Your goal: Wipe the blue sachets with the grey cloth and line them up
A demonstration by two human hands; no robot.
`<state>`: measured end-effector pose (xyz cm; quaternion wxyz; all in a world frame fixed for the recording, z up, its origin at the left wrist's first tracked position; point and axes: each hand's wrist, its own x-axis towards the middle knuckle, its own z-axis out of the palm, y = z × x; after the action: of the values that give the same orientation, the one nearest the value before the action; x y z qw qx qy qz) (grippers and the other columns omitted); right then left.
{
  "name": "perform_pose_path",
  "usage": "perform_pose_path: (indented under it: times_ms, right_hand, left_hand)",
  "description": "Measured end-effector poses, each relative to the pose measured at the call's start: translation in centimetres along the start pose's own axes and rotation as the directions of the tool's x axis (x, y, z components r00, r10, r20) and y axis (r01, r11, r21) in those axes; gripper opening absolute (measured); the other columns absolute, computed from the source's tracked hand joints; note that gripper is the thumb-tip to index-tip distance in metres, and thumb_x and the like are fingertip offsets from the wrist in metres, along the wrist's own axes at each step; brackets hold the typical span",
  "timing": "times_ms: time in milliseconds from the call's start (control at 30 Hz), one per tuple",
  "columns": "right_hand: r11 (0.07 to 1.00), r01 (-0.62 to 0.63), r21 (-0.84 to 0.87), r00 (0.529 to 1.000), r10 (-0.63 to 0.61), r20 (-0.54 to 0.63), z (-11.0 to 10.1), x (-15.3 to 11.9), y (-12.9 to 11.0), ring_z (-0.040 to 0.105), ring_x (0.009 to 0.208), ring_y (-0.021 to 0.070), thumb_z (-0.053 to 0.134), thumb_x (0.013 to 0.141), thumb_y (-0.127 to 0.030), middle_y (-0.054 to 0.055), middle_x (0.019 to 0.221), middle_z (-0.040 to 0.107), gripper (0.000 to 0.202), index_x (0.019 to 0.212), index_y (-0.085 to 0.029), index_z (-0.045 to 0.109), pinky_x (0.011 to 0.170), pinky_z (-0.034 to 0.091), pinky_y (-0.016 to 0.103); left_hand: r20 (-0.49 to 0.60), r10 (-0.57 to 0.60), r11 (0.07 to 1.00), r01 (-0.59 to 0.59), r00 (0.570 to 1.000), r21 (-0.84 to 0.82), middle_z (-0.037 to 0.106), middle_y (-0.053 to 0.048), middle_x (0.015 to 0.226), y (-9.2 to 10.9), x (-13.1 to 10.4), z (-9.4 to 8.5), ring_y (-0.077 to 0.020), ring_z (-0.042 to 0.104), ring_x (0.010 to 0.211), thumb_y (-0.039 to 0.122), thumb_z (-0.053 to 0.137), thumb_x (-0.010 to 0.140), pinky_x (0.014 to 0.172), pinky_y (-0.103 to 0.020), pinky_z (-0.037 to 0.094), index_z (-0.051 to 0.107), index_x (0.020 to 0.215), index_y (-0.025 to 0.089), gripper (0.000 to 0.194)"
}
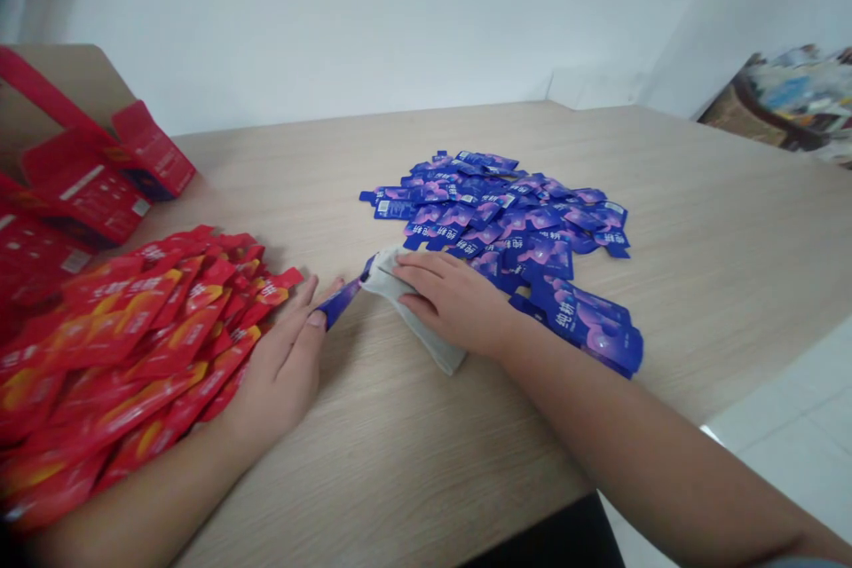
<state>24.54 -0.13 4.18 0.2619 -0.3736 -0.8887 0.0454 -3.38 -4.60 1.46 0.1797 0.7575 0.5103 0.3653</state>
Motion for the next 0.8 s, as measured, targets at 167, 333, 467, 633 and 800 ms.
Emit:
perform_pose_path:
  times_ms: [167,333,467,633,800]
  right_hand:
    - [0.984,-0.054,0.171,0.972,0.012,0.236,0.0,-0.1,0.1,0.069,0.127,0.0271,0.059,0.106,-0.02,0.016,0.133,0.077,0.027,0.125,-0.015,0.078,0.117,0.05,0.05]
    - [0.924,-0.183,0.336,0.969,0.111,0.222,-0.1,-0.6,-1.7,0.065,0.137,0.0322,0.065,0.105,-0.047,0.021,0.144,0.07,0.049,0.143,-0.017,0.068,0.118,0.049,0.055]
    - [0.334,-0.367,0.868,0.926,0.218,0.308,0.9,-1.0,-6.6,0.069,0.133,0.0292,0.037,0.108,-0.073,0.018,0.15,0.066,0.072,0.164,-0.027,0.042,0.104,0.06,0.05]
    - [0.426,-0.544,0.723,0.775,0.585,0.239,-1.0,-3.5,-7.7,0.075,0.108,0.0289,0.054,0.106,-0.062,0.011,0.119,0.077,0.055,0.15,-0.029,0.057,0.095,0.063,0.048]
    - [0.752,-0.642,0.151,0.754,0.654,-0.054,-7.2,-10.2,-2.1,0.067,0.126,0.0399,0.056,0.104,-0.061,0.017,0.138,0.07,0.057,0.148,-0.025,0.058,0.108,0.053,0.063]
  left_hand:
    - [-0.085,0.027,0.999,-0.031,0.996,-0.04,0.054,-0.004,0.166,-0.1,-0.3,0.0,-0.0305,0.029,0.166,0.042,0.037,0.117,0.136,-0.061,0.02,0.059,0.157,0.026,0.048]
    - [-0.12,0.149,0.989,-0.146,0.982,0.032,0.049,-0.004,0.17,0.2,-0.3,-0.5,-0.031,0.024,0.167,0.032,0.035,0.117,0.134,-0.063,0.023,0.05,0.164,0.028,0.049]
    - [0.137,0.392,0.884,-0.414,0.909,0.218,0.045,-0.007,0.172,1.8,-0.4,-0.4,-0.0344,0.019,0.168,0.026,0.043,0.111,0.133,-0.067,0.023,0.03,0.173,0.03,0.063]
    - [0.385,0.483,0.764,-0.593,0.786,0.254,0.025,-0.019,0.178,2.9,-0.9,0.9,-0.04,0.019,0.167,0.046,0.062,0.105,0.133,-0.066,0.021,0.015,0.175,0.016,0.09]
    - [0.572,0.332,0.823,-0.526,0.75,0.212,0.035,-0.013,0.176,2.8,-0.5,1.7,-0.0363,0.03,0.165,0.045,0.061,0.107,0.131,-0.067,0.027,0.035,0.17,0.024,0.072]
